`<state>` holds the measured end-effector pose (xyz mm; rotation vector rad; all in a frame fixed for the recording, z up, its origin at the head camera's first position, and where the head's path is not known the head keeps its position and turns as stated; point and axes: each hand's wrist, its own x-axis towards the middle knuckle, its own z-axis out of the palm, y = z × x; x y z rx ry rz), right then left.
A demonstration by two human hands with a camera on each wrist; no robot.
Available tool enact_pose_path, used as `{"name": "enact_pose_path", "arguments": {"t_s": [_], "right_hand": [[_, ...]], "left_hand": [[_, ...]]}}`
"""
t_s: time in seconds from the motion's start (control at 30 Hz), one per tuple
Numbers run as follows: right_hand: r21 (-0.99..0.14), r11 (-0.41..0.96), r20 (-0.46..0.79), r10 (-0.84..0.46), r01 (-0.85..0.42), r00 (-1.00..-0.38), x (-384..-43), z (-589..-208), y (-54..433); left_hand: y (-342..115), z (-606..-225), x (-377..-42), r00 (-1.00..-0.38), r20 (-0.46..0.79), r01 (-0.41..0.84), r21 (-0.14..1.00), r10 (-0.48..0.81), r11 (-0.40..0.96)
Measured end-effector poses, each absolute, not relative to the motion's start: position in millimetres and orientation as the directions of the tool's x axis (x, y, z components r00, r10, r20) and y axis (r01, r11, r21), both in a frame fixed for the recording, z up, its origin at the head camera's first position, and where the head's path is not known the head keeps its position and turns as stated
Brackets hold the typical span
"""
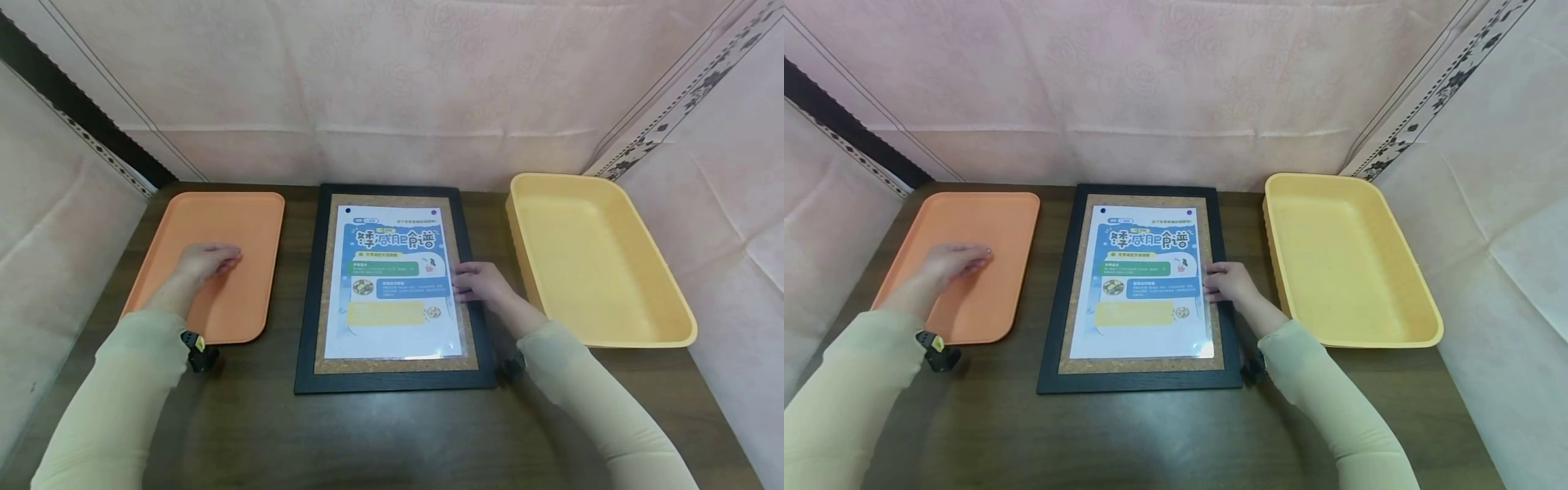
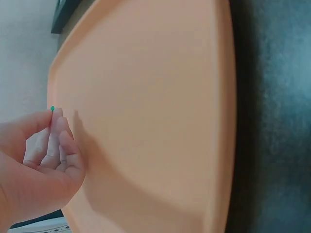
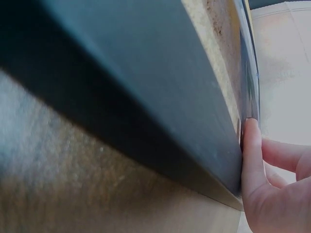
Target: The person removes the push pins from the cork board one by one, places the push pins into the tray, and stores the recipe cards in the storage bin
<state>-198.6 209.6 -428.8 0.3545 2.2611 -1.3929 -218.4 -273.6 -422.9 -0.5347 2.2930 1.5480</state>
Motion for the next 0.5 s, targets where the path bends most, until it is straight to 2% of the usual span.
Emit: {"name": "enact_pose_path", "arguments": {"t_s": [0.5], "right_hand": [[-0.767, 0.456, -0.516, -0.021, 0.451, -0.856, -199.7, -429.3, 209.9]], "left_hand": [[-271.9, -432.8, -222.4, -0.879, -0.440, -0.465, 0.707, -0.184, 0.533]]}}
